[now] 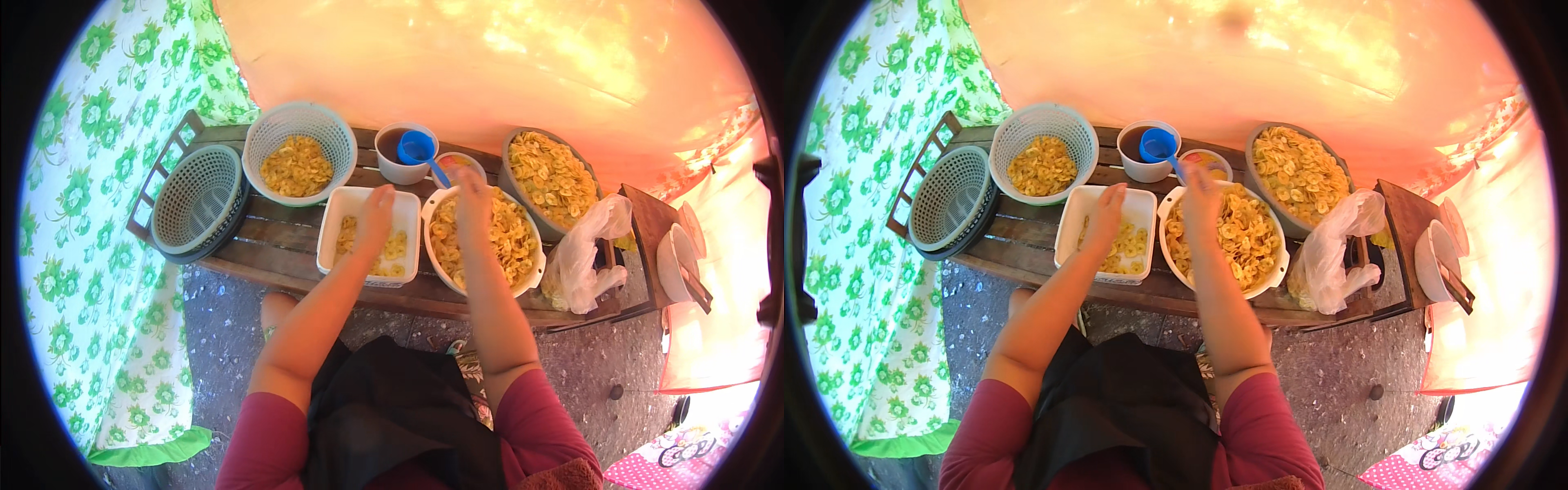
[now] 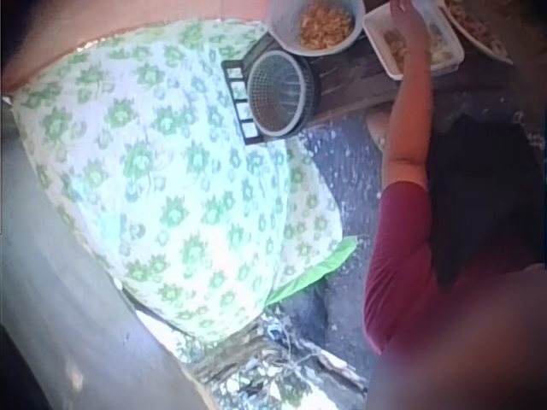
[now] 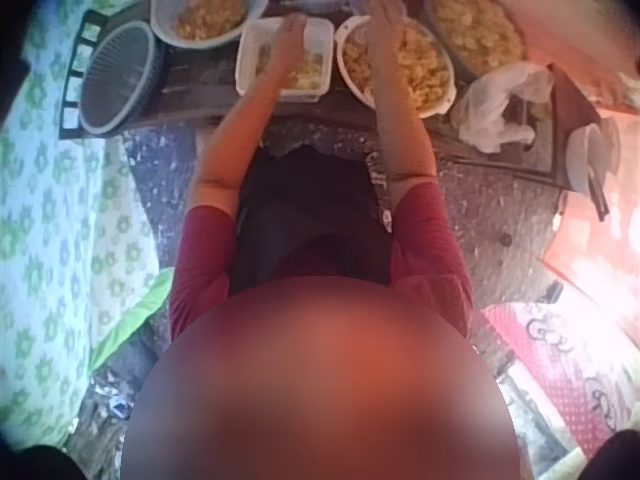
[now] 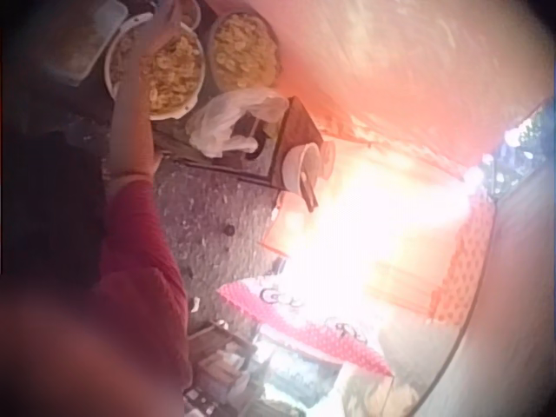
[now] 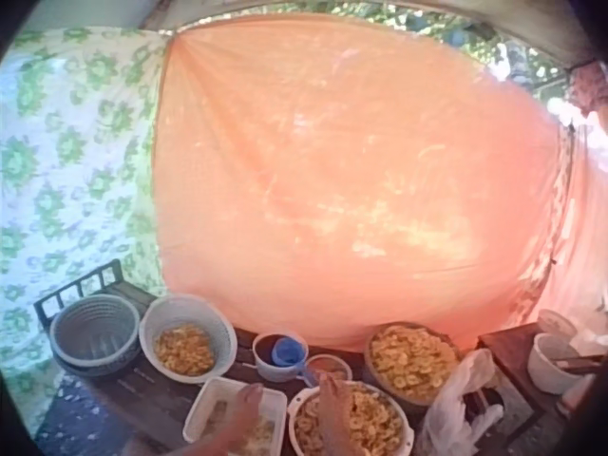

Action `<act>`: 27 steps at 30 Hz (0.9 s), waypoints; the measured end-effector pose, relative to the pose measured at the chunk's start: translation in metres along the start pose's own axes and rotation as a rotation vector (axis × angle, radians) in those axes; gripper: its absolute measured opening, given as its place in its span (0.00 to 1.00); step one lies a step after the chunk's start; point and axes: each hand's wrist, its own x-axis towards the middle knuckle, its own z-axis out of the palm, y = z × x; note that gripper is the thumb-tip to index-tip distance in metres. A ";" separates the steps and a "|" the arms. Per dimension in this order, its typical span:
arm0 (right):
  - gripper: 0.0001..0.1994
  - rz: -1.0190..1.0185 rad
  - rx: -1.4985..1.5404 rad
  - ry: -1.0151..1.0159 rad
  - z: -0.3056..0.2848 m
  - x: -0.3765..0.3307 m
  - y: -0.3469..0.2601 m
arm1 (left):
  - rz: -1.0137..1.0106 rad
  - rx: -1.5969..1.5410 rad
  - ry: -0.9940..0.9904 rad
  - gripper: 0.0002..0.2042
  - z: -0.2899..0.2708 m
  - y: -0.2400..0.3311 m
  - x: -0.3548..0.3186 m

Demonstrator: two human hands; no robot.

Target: The person sorts yellow, chip-like food items by hand from a large bowl into a white rectangular container. They then pour the contents of the container into a colander and repeat the sorting process.

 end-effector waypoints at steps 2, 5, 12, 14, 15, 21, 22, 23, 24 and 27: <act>0.16 -0.064 -0.255 0.091 -0.047 0.026 -0.004 | 0.117 0.104 -0.075 0.22 0.031 -0.001 0.000; 0.18 -0.026 -0.652 0.059 -0.091 0.040 0.007 | 0.392 0.265 -0.177 0.23 0.082 -0.004 0.003; 0.22 -0.046 -1.119 -0.224 -0.115 0.000 0.039 | 0.436 0.726 -0.303 0.27 0.149 -0.009 0.009; 0.22 -0.041 -1.113 -0.243 -0.118 -0.010 0.036 | 0.416 0.763 -0.327 0.29 0.150 -0.006 0.007; 0.22 -0.034 -1.107 -0.249 -0.120 -0.014 0.033 | 0.399 0.716 -0.375 0.28 0.149 -0.005 0.007; 0.31 0.017 -0.855 -0.267 -0.145 -0.028 0.011 | 0.411 0.611 -0.459 0.27 0.140 -0.001 0.008; 0.35 -0.026 -0.954 -0.204 -0.146 -0.031 0.010 | 0.471 0.677 -0.386 0.27 0.141 -0.001 0.009; 0.38 0.007 -1.004 -0.245 -0.147 -0.033 0.009 | 0.518 0.753 -0.303 0.26 0.142 -0.002 0.009; 0.41 0.024 -1.054 -0.267 -0.146 -0.035 0.010 | 0.476 0.741 -0.311 0.26 0.145 -0.001 0.008; 0.47 0.027 -1.112 -0.319 -0.139 -0.041 0.011 | 0.344 0.692 -0.334 0.24 0.157 0.001 0.002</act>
